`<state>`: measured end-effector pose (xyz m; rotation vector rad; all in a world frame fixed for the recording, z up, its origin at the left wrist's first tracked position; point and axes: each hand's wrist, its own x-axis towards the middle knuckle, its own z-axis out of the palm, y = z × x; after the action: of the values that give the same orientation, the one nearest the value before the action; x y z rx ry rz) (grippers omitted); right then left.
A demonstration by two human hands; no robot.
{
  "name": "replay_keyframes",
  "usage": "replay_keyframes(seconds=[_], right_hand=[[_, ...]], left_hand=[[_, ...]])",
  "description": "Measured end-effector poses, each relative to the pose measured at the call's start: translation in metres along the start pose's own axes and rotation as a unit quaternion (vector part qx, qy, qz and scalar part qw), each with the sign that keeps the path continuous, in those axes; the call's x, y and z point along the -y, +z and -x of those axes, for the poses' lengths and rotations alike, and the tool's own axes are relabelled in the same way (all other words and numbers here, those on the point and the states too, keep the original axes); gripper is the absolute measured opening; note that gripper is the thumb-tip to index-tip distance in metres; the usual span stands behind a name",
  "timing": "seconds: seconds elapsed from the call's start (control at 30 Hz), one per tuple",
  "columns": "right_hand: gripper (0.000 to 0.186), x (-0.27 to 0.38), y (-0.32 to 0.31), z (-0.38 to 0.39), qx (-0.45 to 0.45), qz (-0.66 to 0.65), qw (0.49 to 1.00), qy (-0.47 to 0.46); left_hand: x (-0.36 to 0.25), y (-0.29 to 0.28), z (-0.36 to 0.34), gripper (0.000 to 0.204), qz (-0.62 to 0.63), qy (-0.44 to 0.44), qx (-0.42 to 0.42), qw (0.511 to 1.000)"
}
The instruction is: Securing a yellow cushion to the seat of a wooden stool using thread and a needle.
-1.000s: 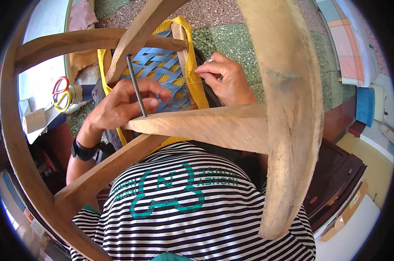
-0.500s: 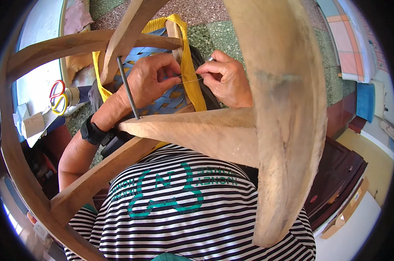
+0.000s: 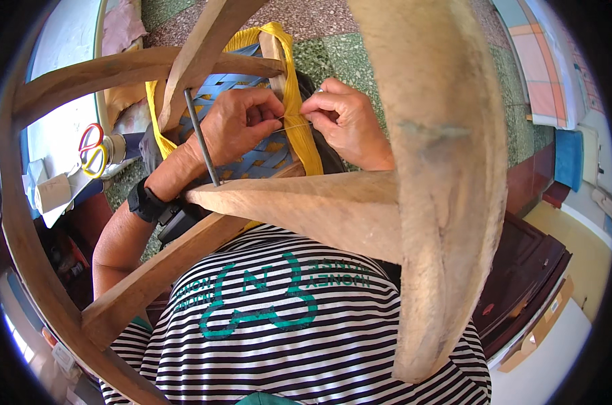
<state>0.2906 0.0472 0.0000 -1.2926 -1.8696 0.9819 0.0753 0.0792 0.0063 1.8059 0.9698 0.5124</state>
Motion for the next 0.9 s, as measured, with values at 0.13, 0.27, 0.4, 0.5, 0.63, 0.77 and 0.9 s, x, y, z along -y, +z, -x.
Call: replay_keyframes(seconds=[0.13, 0.27, 0.4, 0.5, 0.63, 0.77, 0.9], right_hand=[[0.012, -0.001, 0.003, -0.004, -0.022, 0.000, 0.999, -0.025], [0.013, 0.001, 0.003, -0.005, -0.024, 0.011, 0.999, -0.032], [0.013, -0.002, 0.005, -0.005, -0.030, -0.020, 0.999, -0.011], [0.014, -0.002, 0.006, -0.004, -0.035, -0.031, 0.999, -0.001], [0.015, 0.001, 0.008, -0.006, -0.029, -0.036, 0.999, -0.011], [0.015, 0.004, 0.008, -0.007, -0.023, -0.044, 0.999, -0.016], [0.015, 0.008, 0.008, -0.009, -0.026, -0.025, 0.999, -0.025]], left_hand=[[0.001, 0.000, 0.000, 0.011, 0.009, -0.002, 0.001, 1.000], [0.000, -0.001, 0.001, 0.010, 0.010, -0.015, 0.006, 1.000], [-0.002, 0.000, 0.002, 0.009, 0.026, -0.004, -0.012, 1.000], [0.000, 0.000, 0.002, 0.007, 0.021, 0.015, -0.020, 0.999], [0.006, 0.000, 0.003, 0.010, 0.029, 0.011, -0.010, 0.999], [0.008, -0.001, 0.003, 0.010, 0.045, 0.023, -0.007, 0.999], [0.001, -0.004, 0.006, 0.010, 0.023, 0.026, -0.043, 0.998]])
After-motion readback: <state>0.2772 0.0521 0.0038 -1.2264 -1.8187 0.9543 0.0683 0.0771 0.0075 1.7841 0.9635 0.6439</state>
